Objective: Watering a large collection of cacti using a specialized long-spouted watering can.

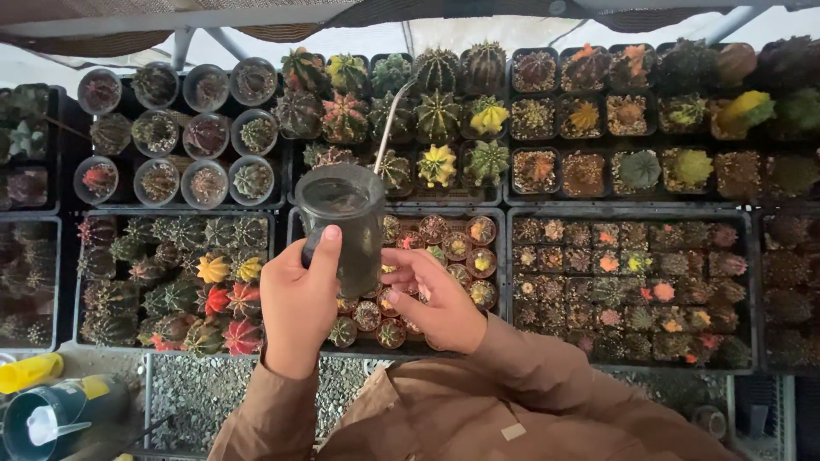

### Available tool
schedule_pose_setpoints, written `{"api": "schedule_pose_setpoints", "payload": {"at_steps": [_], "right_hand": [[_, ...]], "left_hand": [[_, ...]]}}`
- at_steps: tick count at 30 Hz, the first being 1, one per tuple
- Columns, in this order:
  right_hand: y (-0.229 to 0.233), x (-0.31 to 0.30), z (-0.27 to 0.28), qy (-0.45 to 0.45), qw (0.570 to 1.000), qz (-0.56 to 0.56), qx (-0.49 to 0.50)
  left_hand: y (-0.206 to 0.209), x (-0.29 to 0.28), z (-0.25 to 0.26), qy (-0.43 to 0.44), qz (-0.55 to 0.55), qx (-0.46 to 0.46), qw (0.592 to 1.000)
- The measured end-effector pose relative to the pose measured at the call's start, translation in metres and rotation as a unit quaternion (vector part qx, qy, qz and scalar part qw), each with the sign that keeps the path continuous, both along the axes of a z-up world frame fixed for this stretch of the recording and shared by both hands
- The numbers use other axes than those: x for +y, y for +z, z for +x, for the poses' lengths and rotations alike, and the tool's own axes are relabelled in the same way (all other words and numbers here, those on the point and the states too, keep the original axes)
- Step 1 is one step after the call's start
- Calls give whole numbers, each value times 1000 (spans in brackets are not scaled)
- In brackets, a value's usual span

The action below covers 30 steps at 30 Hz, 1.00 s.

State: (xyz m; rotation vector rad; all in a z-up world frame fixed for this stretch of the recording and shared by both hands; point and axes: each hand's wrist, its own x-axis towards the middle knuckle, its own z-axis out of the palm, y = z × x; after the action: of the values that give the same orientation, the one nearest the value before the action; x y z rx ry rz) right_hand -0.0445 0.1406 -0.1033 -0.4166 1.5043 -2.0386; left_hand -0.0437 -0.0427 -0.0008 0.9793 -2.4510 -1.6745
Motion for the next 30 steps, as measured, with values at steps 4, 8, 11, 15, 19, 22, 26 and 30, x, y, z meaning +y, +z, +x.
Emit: {"api": "schedule_pose_setpoints", "payload": {"at_steps": [4, 8, 11, 15, 19, 22, 26, 30], "right_hand": [[4, -4, -2, 8, 1000, -2, -1], [12, -11, -4, 22, 1000, -2, -5], [3, -15, -1, 31, 999, -6, -11], [7, -19, -2, 35, 999, 7, 10], [11, -22, -3, 40, 999, 14, 26], [12, -24, -3, 45, 999, 14, 24], [11, -26, -2, 48, 998, 12, 29], [13, -30, -2, 53, 998, 9, 28]], "left_hand": [[1, -4, 2, 6, -11, 3, 1000], [0, -11, 5, 22, -10, -3, 1000], [-2, -15, 8, 37, 10, 3, 999], [2, -17, 11, 46, 19, 11, 999], [5, -18, 12, 58, 9, 11, 998], [6, -21, 14, 58, -13, 6, 998], [7, -24, 15, 45, -48, 0, 998], [2, -30, 20, 52, -48, 2, 997]]}}
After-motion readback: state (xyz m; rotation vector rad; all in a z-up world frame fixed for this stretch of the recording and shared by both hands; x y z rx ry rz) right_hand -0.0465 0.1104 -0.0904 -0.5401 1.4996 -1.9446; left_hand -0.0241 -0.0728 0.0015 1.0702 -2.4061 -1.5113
